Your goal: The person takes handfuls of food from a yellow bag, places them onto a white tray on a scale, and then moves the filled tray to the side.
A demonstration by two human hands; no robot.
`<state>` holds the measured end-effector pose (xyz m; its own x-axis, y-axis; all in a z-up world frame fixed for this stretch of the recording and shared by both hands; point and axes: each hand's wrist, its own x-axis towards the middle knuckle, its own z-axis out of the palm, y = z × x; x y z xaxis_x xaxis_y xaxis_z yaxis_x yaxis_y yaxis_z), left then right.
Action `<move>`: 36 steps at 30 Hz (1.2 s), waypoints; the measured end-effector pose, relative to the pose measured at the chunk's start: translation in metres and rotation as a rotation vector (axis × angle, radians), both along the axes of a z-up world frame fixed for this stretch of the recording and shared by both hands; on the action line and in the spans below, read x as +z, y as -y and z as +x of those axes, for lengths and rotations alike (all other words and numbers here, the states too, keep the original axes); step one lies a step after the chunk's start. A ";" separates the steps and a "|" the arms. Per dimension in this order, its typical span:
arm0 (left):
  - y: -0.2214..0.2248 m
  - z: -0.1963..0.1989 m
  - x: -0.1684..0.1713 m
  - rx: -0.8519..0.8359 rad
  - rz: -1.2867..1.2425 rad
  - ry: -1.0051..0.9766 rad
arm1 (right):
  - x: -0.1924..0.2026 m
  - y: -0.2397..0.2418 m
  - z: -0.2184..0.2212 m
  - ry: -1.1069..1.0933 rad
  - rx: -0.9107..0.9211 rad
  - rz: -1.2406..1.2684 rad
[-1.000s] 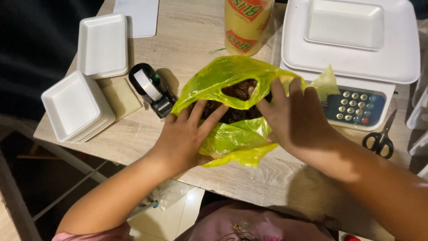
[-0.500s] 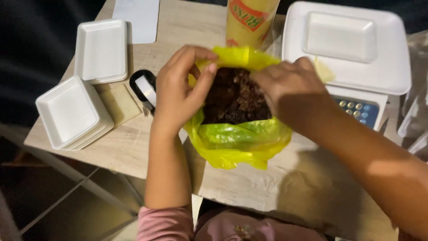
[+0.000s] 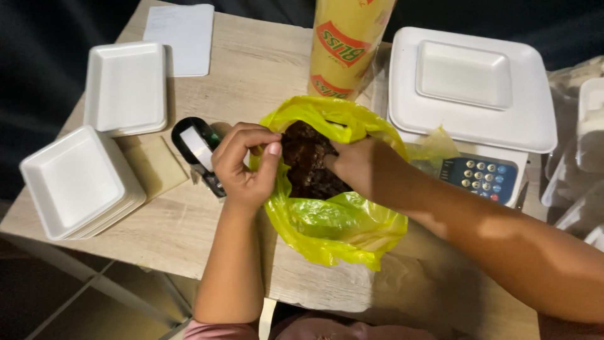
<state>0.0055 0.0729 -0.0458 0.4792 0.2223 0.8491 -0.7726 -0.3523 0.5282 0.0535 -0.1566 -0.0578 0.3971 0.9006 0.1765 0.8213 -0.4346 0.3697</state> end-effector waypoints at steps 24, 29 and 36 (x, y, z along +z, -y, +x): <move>-0.012 0.003 -0.016 0.008 -0.003 -0.042 | 0.077 0.154 0.169 -0.842 -1.095 0.426; -0.011 -0.006 0.005 0.015 0.176 -0.104 | 0.075 0.186 0.189 -0.643 -0.881 0.490; -0.011 -0.005 0.018 0.084 0.326 -0.079 | 0.148 0.129 0.075 -0.753 -0.472 0.826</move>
<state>0.0001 0.0841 -0.0283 0.5380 -0.0135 0.8429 -0.6949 -0.5731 0.4344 0.1288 -0.2855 0.0904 0.9065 0.3644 0.2132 0.4083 -0.6283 -0.6622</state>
